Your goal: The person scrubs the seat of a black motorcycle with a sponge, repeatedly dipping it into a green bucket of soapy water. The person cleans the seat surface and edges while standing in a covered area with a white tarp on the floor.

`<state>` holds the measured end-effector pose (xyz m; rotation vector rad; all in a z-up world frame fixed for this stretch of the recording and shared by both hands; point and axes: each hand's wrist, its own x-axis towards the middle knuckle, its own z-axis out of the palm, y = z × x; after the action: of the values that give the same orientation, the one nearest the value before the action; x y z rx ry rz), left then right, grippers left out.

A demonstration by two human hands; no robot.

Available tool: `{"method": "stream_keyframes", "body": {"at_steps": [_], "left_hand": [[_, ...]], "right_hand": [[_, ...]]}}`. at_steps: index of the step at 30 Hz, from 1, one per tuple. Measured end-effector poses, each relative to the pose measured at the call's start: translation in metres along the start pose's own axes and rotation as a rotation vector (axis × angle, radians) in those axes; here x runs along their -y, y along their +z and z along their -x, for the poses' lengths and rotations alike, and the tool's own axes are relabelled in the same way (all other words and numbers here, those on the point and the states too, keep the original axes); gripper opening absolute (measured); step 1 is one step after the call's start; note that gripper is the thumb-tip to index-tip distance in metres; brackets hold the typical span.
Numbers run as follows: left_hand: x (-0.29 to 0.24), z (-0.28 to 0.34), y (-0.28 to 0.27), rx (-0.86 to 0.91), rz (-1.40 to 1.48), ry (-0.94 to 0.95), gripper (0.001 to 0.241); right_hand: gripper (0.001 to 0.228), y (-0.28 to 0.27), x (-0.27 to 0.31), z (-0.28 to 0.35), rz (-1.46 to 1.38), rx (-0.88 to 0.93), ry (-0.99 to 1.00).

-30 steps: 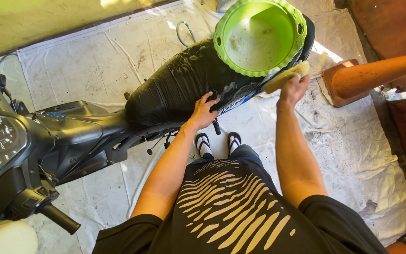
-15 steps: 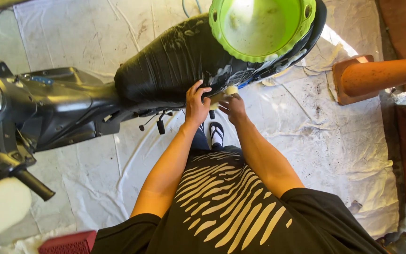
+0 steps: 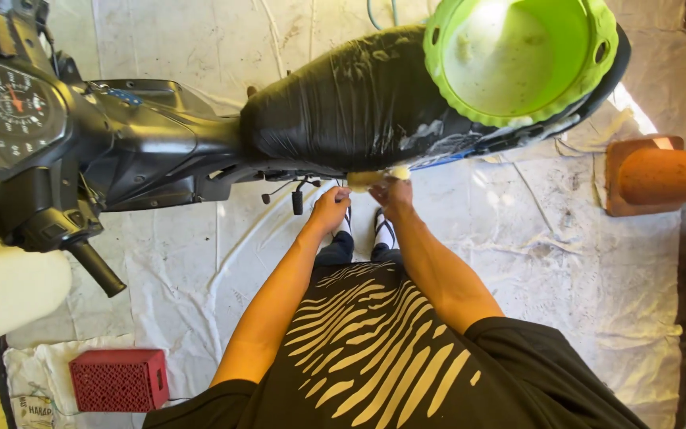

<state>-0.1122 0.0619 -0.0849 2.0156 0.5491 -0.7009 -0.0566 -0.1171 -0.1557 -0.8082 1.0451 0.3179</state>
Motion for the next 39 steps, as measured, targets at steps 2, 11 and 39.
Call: {"method": "stream_keyframes", "body": {"at_steps": [2, 11, 39], "left_hand": [[0.019, -0.017, -0.012, 0.007, -0.048, -0.004, 0.036], [0.022, 0.0, -0.091, 0.022, -0.056, 0.037, 0.035], [0.064, 0.022, -0.141, 0.044, -0.059, -0.045, 0.037]], "right_hand": [[0.05, 0.009, -0.026, -0.014, 0.028, 0.027, 0.05], [0.039, 0.021, -0.061, -0.017, 0.066, -0.208, -0.164], [0.062, 0.011, -0.07, -0.046, -0.439, -0.14, 0.103]]}}
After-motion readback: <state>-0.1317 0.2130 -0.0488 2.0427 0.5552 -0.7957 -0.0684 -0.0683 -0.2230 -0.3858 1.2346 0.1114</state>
